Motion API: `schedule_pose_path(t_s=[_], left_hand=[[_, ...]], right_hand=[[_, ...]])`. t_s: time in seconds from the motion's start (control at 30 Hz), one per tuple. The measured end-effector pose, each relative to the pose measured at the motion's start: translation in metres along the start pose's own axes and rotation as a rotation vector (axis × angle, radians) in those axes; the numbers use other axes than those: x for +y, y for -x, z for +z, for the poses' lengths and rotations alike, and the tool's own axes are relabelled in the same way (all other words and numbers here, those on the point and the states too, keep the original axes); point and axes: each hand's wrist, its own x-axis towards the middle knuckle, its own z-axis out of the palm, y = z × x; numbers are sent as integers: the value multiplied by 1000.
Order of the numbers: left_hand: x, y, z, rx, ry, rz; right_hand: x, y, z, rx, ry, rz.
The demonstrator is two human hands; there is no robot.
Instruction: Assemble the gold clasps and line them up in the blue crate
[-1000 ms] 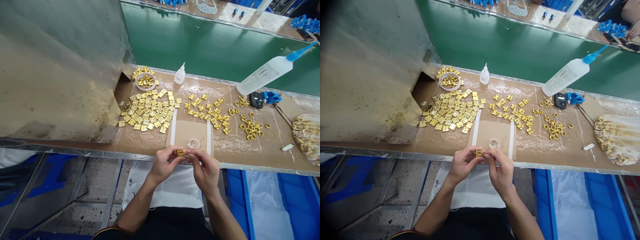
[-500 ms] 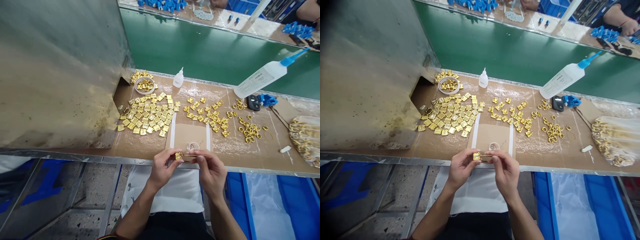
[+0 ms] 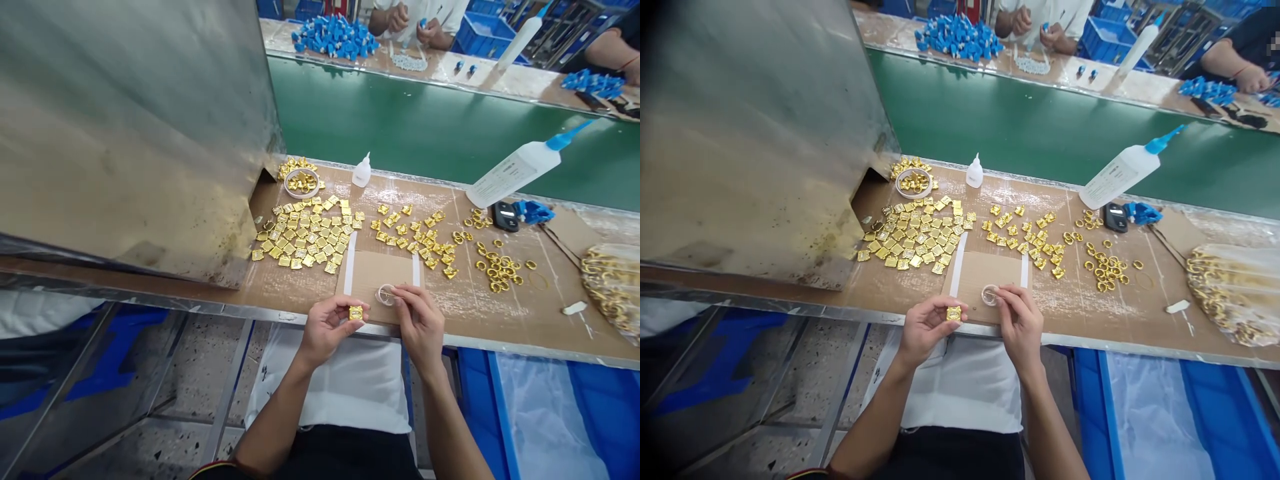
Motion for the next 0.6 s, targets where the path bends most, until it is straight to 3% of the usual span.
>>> schedule_pose_path(t_s=[0.4, 0.47, 0.53, 0.6], left_hand=[[0, 3, 0, 42, 82, -56], [3, 9, -2, 72, 102, -69], [8, 19, -9, 111, 130, -91], [14, 33, -20, 172, 159, -107]], right_hand=[[13, 6, -2, -4, -117, 72], [12, 13, -8, 70, -96, 57], [6, 19, -15, 232, -18, 22], [-10, 21, -15, 304, -38, -91]])
